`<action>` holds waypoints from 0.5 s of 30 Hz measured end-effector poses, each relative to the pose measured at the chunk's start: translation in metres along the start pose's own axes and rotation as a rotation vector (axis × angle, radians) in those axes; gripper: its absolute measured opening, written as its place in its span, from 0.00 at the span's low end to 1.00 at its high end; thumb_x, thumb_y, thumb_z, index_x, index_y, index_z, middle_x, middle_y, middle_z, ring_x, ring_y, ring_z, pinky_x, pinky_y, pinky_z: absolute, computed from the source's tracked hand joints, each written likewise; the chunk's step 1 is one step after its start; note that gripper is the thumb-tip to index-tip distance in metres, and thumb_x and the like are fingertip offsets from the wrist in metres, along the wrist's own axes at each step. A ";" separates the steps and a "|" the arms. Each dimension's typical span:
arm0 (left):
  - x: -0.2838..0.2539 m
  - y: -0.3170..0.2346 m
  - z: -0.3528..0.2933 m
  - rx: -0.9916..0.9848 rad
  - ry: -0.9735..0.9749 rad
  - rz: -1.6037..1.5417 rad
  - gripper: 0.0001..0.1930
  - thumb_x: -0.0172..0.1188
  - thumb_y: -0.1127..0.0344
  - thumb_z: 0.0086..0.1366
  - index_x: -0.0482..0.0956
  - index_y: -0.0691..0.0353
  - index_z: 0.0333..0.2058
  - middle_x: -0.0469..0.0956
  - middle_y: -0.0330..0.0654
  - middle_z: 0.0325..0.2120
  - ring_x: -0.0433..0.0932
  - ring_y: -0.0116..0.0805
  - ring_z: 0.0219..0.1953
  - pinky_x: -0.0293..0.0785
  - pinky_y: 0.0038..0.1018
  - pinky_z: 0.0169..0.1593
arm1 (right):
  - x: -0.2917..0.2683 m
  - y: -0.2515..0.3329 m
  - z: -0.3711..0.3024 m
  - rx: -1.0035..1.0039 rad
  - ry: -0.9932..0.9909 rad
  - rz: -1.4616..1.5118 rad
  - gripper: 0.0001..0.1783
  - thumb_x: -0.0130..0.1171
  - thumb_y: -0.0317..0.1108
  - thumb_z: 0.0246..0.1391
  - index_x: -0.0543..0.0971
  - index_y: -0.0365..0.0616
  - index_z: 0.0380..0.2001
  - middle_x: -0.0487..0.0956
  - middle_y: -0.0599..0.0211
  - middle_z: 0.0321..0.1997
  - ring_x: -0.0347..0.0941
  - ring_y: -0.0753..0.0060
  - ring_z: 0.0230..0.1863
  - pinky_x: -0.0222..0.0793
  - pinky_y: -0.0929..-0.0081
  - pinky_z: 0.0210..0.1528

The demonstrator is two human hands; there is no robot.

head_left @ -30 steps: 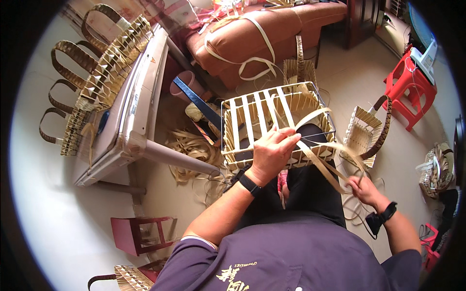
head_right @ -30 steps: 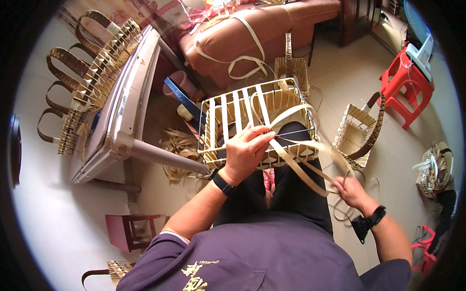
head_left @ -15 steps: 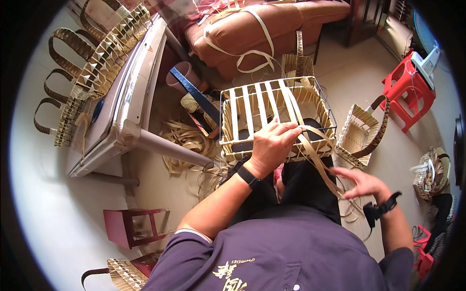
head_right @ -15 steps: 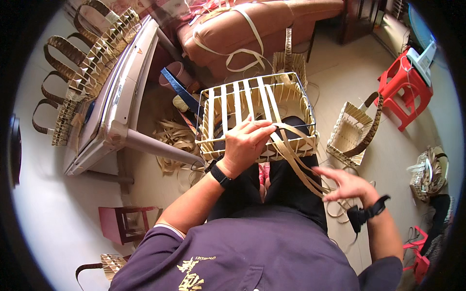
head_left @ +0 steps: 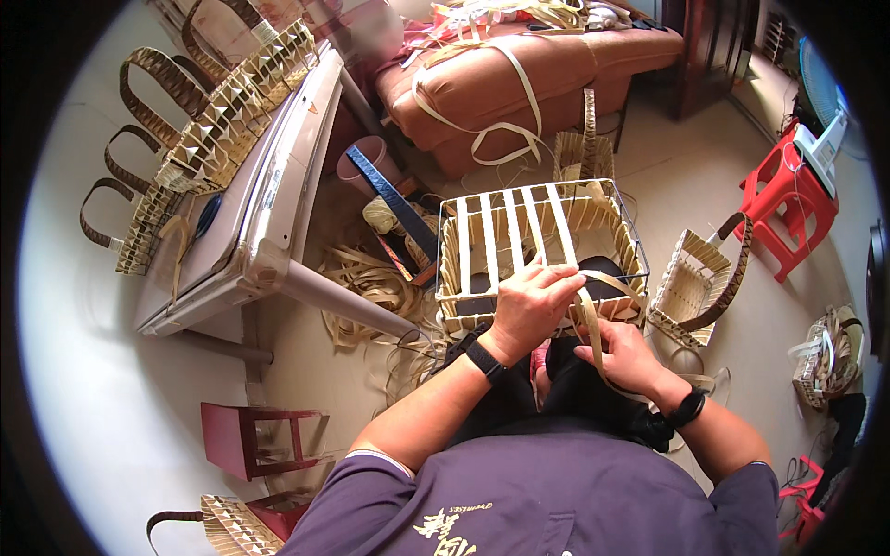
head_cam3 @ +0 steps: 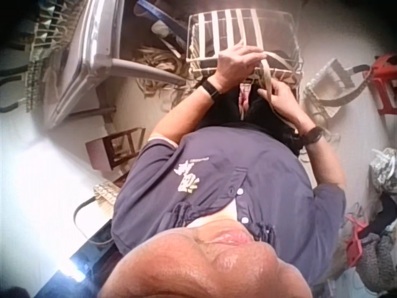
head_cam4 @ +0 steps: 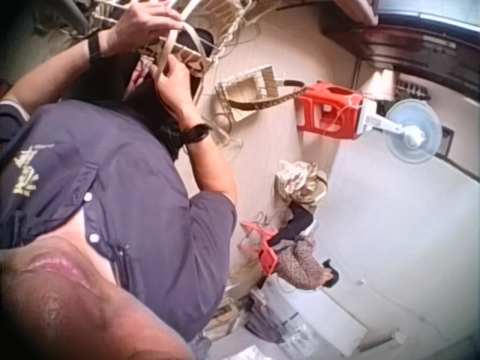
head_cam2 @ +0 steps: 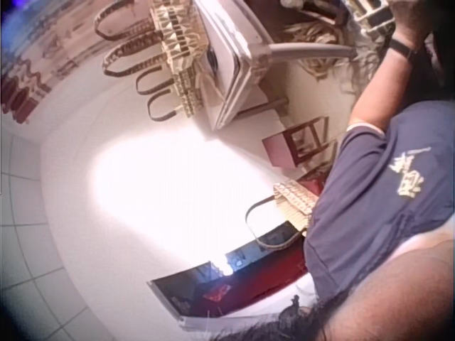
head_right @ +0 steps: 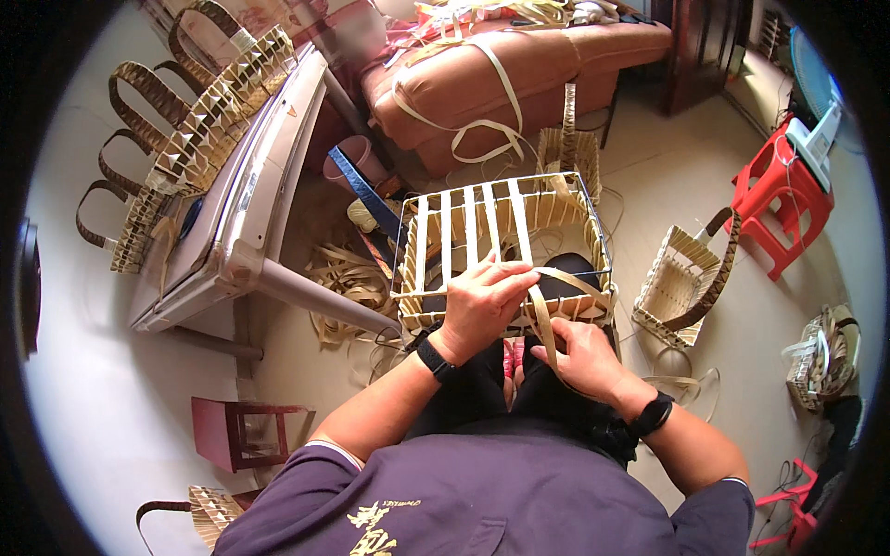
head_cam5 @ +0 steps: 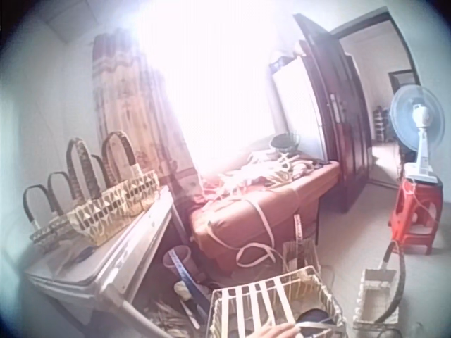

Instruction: The person weaves a basket by hand, threading thin strips of material through a wooden frame and over existing cross-strips.

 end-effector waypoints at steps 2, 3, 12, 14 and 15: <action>-0.001 0.000 0.000 0.001 0.010 0.012 0.09 0.73 0.64 0.68 0.91 0.51 0.47 0.91 0.37 0.46 0.91 0.44 0.45 0.85 0.50 0.63 | 0.009 0.015 -0.001 -0.030 0.107 0.367 0.12 0.61 0.36 0.75 0.82 0.37 0.40 0.83 0.73 0.34 0.79 0.73 0.37 0.77 0.65 0.46; -0.001 0.000 0.000 0.007 0.017 0.024 0.09 0.73 0.64 0.68 0.91 0.51 0.46 0.90 0.37 0.46 0.90 0.44 0.45 0.85 0.50 0.62 | 0.009 -0.003 -0.001 -0.029 0.112 0.371 0.12 0.61 0.36 0.75 0.82 0.37 0.40 0.83 0.73 0.34 0.79 0.73 0.37 0.77 0.65 0.46; 0.001 -0.005 0.006 0.048 -0.017 0.011 0.13 0.73 0.66 0.64 0.91 0.50 0.48 0.89 0.38 0.47 0.90 0.46 0.47 0.86 0.49 0.62 | -0.108 -0.285 -0.230 0.562 0.602 -1.181 0.10 0.63 0.38 0.61 0.90 0.49 0.39 0.90 0.58 0.40 0.88 0.46 0.47 0.82 0.49 0.47; 0.001 -0.003 0.005 0.053 -0.012 0.026 0.13 0.73 0.66 0.64 0.91 0.50 0.48 0.90 0.37 0.47 0.90 0.46 0.46 0.86 0.50 0.63 | -0.120 -0.267 -0.216 0.599 0.737 -1.218 0.14 0.65 0.41 0.62 0.90 0.49 0.46 0.91 0.55 0.47 0.88 0.45 0.51 0.83 0.51 0.55; 0.002 -0.004 0.003 0.064 -0.009 0.025 0.12 0.73 0.66 0.65 0.92 0.50 0.47 0.90 0.37 0.46 0.90 0.45 0.46 0.86 0.50 0.63 | -0.122 -0.253 -0.201 0.713 0.777 -1.139 0.16 0.66 0.42 0.63 0.89 0.48 0.49 0.90 0.51 0.48 0.87 0.44 0.52 0.83 0.51 0.57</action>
Point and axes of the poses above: each hand's wrist, its own z-axis towards the middle knuckle, its own x-axis out of the palm, y = z × x, the point moved 3 cm from there along z, towards the middle knuckle
